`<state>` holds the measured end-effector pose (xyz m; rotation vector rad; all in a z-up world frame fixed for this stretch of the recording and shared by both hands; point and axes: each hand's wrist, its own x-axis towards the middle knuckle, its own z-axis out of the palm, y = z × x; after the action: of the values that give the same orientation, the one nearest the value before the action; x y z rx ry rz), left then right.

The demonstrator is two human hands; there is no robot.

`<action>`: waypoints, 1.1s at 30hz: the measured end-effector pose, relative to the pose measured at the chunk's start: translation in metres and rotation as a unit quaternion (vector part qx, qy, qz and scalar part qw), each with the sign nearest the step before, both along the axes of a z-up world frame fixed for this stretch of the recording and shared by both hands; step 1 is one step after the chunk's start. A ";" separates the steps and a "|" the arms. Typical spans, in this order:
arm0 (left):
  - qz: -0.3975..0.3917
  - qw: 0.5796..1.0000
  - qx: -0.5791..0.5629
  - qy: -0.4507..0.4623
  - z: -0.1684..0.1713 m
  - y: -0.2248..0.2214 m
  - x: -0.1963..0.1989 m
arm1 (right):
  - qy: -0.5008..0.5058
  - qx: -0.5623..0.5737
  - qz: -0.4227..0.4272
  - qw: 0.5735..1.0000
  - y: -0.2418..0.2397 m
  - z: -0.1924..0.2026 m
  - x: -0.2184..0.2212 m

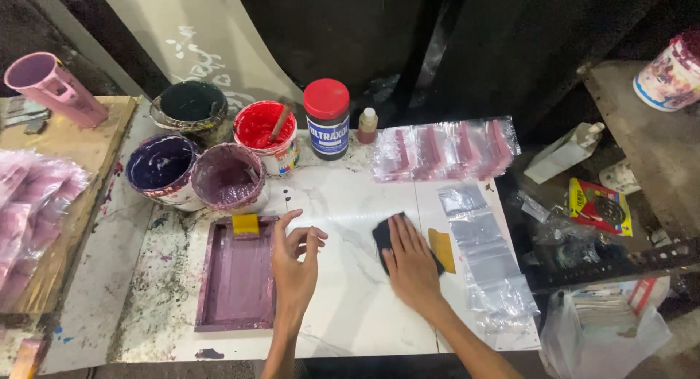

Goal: Preparing a screen printing frame and materials for printing on fabric and plastic bags.

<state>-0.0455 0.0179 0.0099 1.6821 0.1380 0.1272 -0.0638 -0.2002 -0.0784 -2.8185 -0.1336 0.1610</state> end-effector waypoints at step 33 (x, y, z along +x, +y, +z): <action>0.038 0.998 0.053 0.018 -0.035 -0.013 0.019 | -0.162 0.084 0.127 0.975 0.077 -0.081 0.165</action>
<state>-0.0270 0.0054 -0.0254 1.7866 0.2251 0.1629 0.1016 -0.1234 -0.1595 -2.6262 -0.5555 -0.2442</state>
